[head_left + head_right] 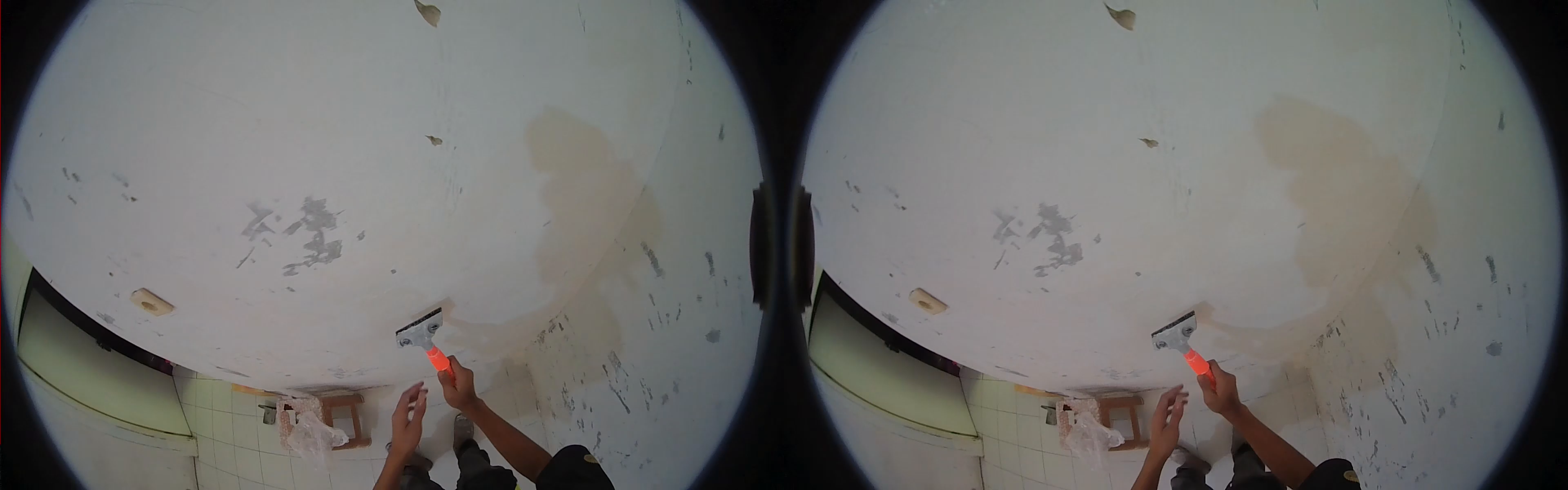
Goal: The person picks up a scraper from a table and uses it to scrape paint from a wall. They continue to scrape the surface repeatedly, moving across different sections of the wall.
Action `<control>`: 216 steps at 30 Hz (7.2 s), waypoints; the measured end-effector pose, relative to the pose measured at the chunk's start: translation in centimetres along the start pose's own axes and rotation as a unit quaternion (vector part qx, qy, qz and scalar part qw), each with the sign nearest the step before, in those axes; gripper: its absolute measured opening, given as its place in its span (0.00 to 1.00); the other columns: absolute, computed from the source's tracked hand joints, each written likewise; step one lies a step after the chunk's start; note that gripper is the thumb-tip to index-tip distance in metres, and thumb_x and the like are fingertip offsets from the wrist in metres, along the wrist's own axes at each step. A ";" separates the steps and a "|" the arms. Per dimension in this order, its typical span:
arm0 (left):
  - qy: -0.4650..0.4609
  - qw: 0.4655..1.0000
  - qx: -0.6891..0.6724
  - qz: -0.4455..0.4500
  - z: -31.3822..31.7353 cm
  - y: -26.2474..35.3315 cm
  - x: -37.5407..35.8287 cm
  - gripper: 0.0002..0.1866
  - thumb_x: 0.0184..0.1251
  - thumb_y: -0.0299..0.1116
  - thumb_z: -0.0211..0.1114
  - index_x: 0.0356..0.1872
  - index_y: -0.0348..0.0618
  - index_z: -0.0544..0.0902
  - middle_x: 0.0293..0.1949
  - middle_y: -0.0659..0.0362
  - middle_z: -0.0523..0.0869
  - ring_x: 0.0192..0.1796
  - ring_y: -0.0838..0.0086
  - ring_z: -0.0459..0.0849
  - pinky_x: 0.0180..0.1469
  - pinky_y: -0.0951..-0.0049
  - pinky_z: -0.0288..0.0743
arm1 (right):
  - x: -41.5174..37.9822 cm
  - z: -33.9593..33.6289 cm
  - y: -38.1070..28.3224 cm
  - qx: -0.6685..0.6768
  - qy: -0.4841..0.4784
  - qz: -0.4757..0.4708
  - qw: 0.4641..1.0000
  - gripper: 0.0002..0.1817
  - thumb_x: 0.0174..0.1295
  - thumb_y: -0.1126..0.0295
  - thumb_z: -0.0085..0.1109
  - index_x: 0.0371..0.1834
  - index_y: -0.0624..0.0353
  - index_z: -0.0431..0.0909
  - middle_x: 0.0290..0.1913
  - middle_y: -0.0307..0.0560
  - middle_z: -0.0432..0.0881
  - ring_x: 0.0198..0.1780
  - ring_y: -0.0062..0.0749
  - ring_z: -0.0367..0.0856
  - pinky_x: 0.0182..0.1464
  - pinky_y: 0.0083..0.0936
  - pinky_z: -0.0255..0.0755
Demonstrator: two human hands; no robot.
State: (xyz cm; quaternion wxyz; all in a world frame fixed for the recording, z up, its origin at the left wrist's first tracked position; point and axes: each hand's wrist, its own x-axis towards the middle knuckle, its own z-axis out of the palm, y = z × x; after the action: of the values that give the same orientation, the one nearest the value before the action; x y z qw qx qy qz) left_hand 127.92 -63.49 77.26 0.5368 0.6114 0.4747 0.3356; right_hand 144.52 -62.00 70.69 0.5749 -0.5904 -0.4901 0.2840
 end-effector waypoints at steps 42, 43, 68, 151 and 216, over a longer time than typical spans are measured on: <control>-0.106 0.979 -0.169 -0.040 2.0 -16.0 5.6 0.37 0.80 0.62 0.35 0.66 0.38 0.72 0.47 0.61 0.83 0.45 0.76 0.77 0.46 0.74 0.71 | -3.1 8.0 3.0 0.223 0.211 0.079 0.948 0.17 0.76 0.57 0.50 0.50 0.63 0.74 0.25 0.39 0.78 0.26 0.20 0.77 0.31 0.24 0.73; -0.088 0.972 -0.213 -0.046 1.3 -17.1 5.0 0.38 0.79 0.63 0.36 0.68 0.38 0.71 0.46 0.63 0.82 0.45 0.77 0.77 0.44 0.75 0.69 | -3.0 8.7 2.6 0.257 0.193 0.105 0.941 0.18 0.76 0.56 0.50 0.50 0.62 0.74 0.25 0.38 0.78 0.27 0.20 0.77 0.32 0.24 0.73; -0.001 0.998 0.055 -0.024 -13.7 -31.7 7.1 0.33 0.75 0.65 0.51 0.43 0.36 0.75 0.31 0.60 0.75 0.32 0.75 0.72 0.31 0.69 0.65 | 2.7 14.1 -2.2 0.346 0.280 0.052 0.894 0.24 0.79 0.49 0.40 0.51 0.64 0.70 0.20 0.33 0.70 0.17 0.12 0.63 0.19 0.15 0.57; 0.038 0.963 0.227 0.137 -10.8 -14.0 7.3 0.39 0.73 0.70 0.48 0.27 0.36 0.73 0.21 0.64 0.69 0.24 0.78 0.62 0.24 0.69 0.55 | 5.3 13.1 -6.7 0.382 0.292 0.057 0.875 0.27 0.79 0.45 0.38 0.53 0.62 0.69 0.21 0.34 0.69 0.16 0.11 0.60 0.17 0.14 0.56; -0.055 0.987 0.113 0.098 -5.1 -2.4 6.5 0.37 0.76 0.67 0.47 0.29 0.37 0.75 0.21 0.64 0.70 0.24 0.80 0.64 0.25 0.70 0.56 | 7.1 6.7 -11.2 0.377 0.303 0.063 0.873 0.14 0.81 0.60 0.40 0.47 0.61 0.68 0.20 0.36 0.70 0.20 0.18 0.67 0.25 0.22 0.63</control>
State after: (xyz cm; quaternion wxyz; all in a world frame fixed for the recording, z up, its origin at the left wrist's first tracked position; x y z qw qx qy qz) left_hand 124.82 -55.76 75.29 0.4541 0.7290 0.4176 0.2965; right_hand 138.26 -54.47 81.84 0.8550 -0.4154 -0.1095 0.2905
